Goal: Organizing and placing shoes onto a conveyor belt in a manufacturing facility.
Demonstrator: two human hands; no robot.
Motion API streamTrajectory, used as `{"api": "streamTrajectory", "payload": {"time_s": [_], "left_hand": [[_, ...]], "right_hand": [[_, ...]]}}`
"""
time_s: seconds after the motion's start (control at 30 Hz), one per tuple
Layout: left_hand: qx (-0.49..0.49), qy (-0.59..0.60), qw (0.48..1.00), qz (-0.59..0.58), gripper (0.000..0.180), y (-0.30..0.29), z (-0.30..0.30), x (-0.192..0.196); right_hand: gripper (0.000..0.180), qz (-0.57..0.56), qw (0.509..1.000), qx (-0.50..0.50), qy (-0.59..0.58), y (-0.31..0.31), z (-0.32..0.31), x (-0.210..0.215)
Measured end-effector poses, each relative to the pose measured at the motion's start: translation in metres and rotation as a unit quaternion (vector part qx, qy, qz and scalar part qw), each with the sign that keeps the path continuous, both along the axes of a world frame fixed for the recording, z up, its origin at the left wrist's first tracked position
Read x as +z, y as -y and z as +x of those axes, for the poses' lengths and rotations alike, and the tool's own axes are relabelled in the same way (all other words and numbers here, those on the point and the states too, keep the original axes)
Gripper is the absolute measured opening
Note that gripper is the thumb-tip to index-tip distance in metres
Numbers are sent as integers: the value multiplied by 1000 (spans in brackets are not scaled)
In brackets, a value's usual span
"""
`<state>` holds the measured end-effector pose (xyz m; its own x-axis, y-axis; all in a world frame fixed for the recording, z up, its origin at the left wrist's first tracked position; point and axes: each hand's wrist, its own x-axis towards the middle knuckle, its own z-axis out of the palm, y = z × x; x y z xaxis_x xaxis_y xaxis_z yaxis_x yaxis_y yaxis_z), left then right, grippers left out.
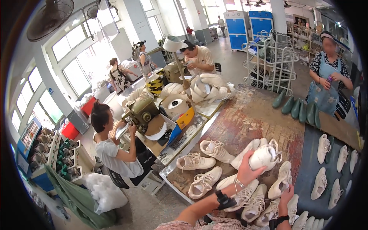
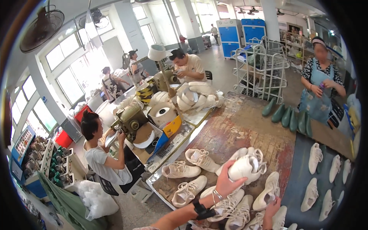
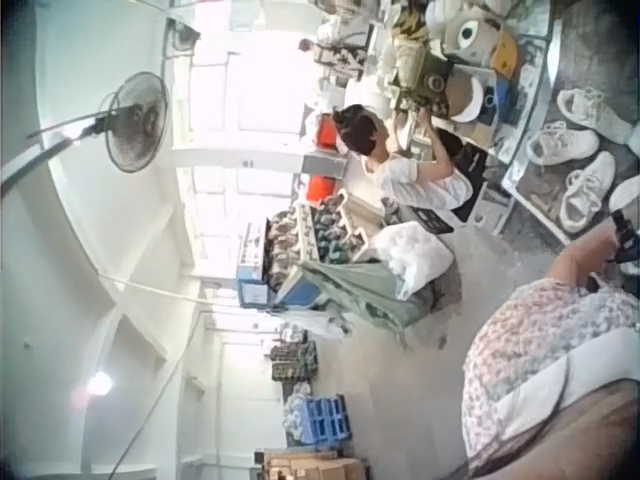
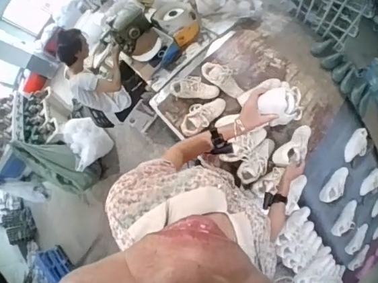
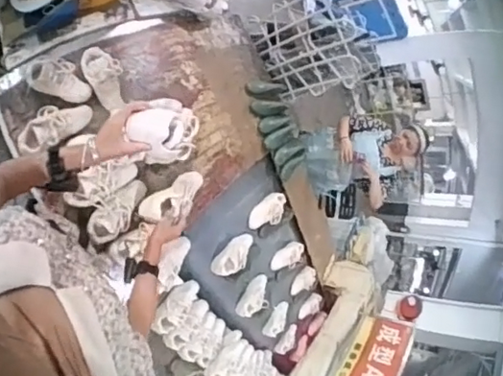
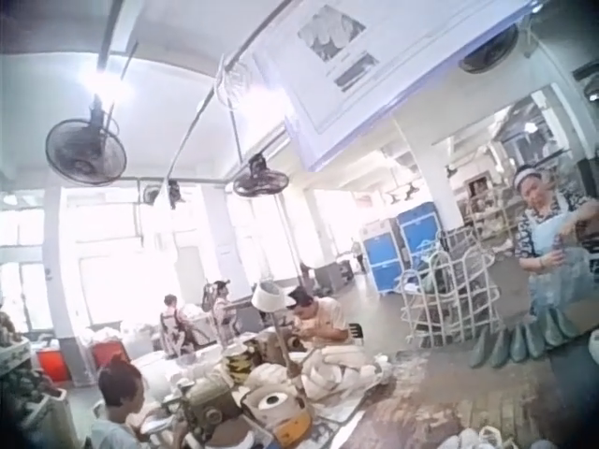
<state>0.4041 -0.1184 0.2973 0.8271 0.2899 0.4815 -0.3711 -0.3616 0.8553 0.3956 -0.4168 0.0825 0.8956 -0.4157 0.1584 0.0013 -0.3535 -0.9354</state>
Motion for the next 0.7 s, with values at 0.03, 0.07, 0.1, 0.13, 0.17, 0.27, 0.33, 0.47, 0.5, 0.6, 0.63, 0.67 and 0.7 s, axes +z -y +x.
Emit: {"api": "streamTrajectory", "payload": {"time_s": [0.03, 0.07, 0.1, 0.13, 0.17, 0.27, 0.33, 0.47, 0.5, 0.6, 0.63, 0.67, 0.7], "left_hand": [[0, 2, 1000, 2, 74, 10, -12, -7], [13, 7, 1000, -8, 74, 23, -24, -14], [28, 12, 999, -16, 74, 32, -36, -22], [25, 15, 999, -15, 74, 37, -48, -35], [20, 4, 1000, -16, 75, 40, -59, -50], [-12, -54, 998, 1, 76, 37, -91, -70], [-66, -98, 993, 11, 78, 33, -106, -75], [-35, -243, 968, 43, 85, 7, -134, -69], [-46, -242, 968, 49, 85, -1, -141, -79], [-56, -340, 936, 76, 88, -15, -152, -80], [-61, -342, 935, 77, 88, -19, -153, -83], [-75, -301, 943, 124, 89, -20, -155, -88], [-86, -259, 947, 171, 90, -20, -157, -94]], "right_hand": [[31, 30, 999, -10, 14, -3, -13, 14], [28, 19, 1000, -13, 8, -1, -28, 27], [28, 20, 1000, -16, 11, 0, -40, 30], [30, 13, 1000, -16, -4, 1, -54, 28], [31, 5, 1000, -19, -19, 2, -66, 30], [31, 19, 996, 31, -78, -33, -100, 76], [29, -3, 997, 37, -62, -33, -111, 47], [26, -125, 988, 84, -41, -56, -115, 64], [26, -121, 989, 72, -41, -56, -112, 70], [28, -140, 981, 131, -23, -51, -108, 71], [28, -140, 982, 127, -26, -51, -111, 71], [29, -101, 984, 135, -58, -52, -110, 79], [29, -63, 983, 146, -91, -54, -110, 85]]}}
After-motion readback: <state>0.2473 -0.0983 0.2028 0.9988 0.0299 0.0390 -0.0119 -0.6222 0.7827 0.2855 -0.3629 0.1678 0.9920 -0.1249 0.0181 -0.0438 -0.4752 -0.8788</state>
